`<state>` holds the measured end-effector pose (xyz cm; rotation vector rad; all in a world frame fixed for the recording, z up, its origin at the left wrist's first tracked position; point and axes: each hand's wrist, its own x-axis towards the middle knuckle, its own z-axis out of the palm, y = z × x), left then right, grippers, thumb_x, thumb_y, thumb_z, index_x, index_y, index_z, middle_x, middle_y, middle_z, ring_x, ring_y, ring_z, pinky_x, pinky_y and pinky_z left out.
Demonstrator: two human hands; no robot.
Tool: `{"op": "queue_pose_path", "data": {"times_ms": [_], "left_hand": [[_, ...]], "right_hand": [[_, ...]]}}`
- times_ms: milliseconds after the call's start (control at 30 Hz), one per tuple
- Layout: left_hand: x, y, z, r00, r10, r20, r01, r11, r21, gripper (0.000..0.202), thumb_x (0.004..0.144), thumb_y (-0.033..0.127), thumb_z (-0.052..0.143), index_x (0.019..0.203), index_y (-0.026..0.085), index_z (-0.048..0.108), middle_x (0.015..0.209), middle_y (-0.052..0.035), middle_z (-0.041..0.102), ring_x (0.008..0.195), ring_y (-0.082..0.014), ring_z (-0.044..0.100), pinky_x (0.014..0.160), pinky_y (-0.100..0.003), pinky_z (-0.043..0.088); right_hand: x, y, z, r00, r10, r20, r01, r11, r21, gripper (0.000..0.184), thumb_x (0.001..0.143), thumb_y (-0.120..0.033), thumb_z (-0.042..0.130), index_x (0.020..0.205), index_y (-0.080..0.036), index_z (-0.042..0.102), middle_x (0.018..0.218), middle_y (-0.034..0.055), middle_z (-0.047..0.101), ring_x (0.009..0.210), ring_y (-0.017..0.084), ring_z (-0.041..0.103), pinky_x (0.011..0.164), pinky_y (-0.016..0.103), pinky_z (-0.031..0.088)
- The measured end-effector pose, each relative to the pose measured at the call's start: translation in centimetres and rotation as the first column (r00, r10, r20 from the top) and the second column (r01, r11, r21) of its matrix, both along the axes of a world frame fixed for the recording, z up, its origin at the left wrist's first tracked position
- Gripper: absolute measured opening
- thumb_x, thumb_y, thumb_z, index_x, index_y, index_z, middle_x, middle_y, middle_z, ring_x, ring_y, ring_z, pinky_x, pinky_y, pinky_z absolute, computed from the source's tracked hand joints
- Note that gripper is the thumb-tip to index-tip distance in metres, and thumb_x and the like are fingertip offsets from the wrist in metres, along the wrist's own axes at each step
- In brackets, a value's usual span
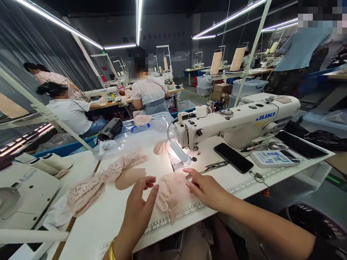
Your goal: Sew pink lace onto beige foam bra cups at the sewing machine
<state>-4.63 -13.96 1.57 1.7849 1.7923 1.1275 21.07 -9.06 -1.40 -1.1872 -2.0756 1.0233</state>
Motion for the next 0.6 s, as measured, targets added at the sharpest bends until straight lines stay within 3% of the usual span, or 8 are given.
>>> {"op": "queue_pose_path", "data": {"times_ms": [67, 133, 200, 300, 367, 500, 533, 600], "left_hand": [[0.9, -1.3, -0.2, 0.987, -0.127, -0.099, 0.126, 0.992, -0.019, 0.029, 0.092, 0.047, 0.063, 0.112, 0.026, 0.064, 0.113, -0.0081, 0.068, 0.104, -0.0287, 0.065, 0.077, -0.038, 0.057], [1.7, -2.4, -0.9, 0.956, -0.228, -0.182, 0.233, 0.972, 0.004, 0.039, 0.086, 0.043, 0.073, 0.12, 0.028, 0.062, 0.119, -0.0089, 0.067, 0.11, -0.0306, 0.064, 0.087, -0.043, 0.057], [2.3, -2.9, -1.9, 0.927, -0.281, -0.249, 0.296, 0.955, 0.027, 0.05, 0.08, 0.038, 0.079, 0.125, 0.028, 0.061, 0.125, -0.01, 0.066, 0.113, -0.0325, 0.063, 0.093, -0.047, 0.056], [2.4, -2.9, -3.2, 0.908, -0.319, -0.27, 0.33, 0.944, -0.005, 0.019, 0.09, 0.033, 0.067, 0.108, 0.027, 0.067, 0.117, -0.0084, 0.07, 0.104, -0.03, 0.065, 0.09, -0.046, 0.055], [2.0, -2.5, -3.2, 0.923, -0.327, -0.204, 0.327, 0.944, -0.037, 0.016, 0.098, 0.034, 0.054, 0.097, 0.027, 0.068, 0.109, -0.0067, 0.072, 0.1, -0.0275, 0.066, 0.09, -0.043, 0.053], [0.9, -1.9, -1.4, 0.975, -0.207, 0.08, 0.216, 0.967, -0.133, 0.026, 0.099, 0.047, 0.052, 0.098, 0.027, 0.069, 0.107, -0.0052, 0.072, 0.102, -0.0268, 0.065, 0.088, -0.036, 0.052], [0.8, -1.9, -0.9, 0.975, -0.163, 0.152, 0.187, 0.97, -0.158, 0.028, 0.099, 0.05, 0.053, 0.097, 0.027, 0.069, 0.106, -0.0049, 0.073, 0.102, -0.027, 0.065, 0.087, -0.035, 0.051], [0.8, -1.8, 0.0, 0.961, -0.093, 0.26, 0.142, 0.973, -0.179, 0.031, 0.097, 0.053, 0.054, 0.094, 0.026, 0.07, 0.102, -0.0042, 0.074, 0.101, -0.0266, 0.064, 0.086, -0.033, 0.05]], "right_hand": [[0.7, 0.7, 0.5, 0.995, -0.013, 0.101, -0.016, 0.96, 0.28, 0.034, 0.101, -0.022, 0.046, 0.134, -0.021, 0.056, 0.088, 0.0052, 0.07, 0.084, 0.023, 0.066, 0.079, 0.039, 0.051], [1.0, 1.6, 0.8, 0.989, 0.108, 0.1, -0.141, 0.892, 0.43, 0.038, 0.097, -0.011, 0.046, 0.13, -0.022, 0.06, 0.112, 0.0104, 0.069, 0.104, 0.024, 0.064, 0.09, 0.041, 0.051], [0.8, 2.5, 0.7, 0.955, 0.267, 0.128, -0.295, 0.819, 0.492, 0.048, 0.092, -0.002, 0.046, 0.132, -0.025, 0.061, 0.137, 0.012, 0.061, 0.124, 0.025, 0.056, 0.102, 0.044, 0.048], [-0.2, 3.3, 0.1, 0.91, 0.378, 0.172, -0.412, 0.772, 0.484, 0.032, 0.092, -0.006, 0.054, 0.114, -0.023, 0.069, 0.138, 0.0115, 0.061, 0.128, 0.026, 0.054, 0.107, 0.047, 0.044], [-0.8, 3.4, -0.1, 0.905, 0.409, 0.119, -0.417, 0.79, 0.449, 0.017, 0.093, -0.009, 0.058, 0.1, -0.02, 0.069, 0.119, 0.0099, 0.07, 0.115, 0.024, 0.061, 0.102, 0.044, 0.047], [-0.7, 3.0, 1.0, 0.949, 0.307, -0.075, -0.276, 0.921, 0.276, 0.016, 0.098, -0.011, 0.051, 0.099, -0.02, 0.063, 0.091, 0.0038, 0.071, 0.09, 0.019, 0.062, 0.083, 0.033, 0.05], [-0.5, 2.9, 1.3, 0.954, 0.281, -0.105, -0.25, 0.938, 0.239, 0.015, 0.099, -0.014, 0.05, 0.102, -0.021, 0.063, 0.093, 0.0038, 0.071, 0.091, 0.019, 0.062, 0.082, 0.033, 0.05], [-0.3, 2.8, 1.7, 0.936, 0.333, -0.111, -0.303, 0.927, 0.221, 0.021, 0.097, -0.016, 0.054, 0.116, -0.022, 0.063, 0.115, 0.0073, 0.07, 0.108, 0.021, 0.061, 0.092, 0.036, 0.049]]}}
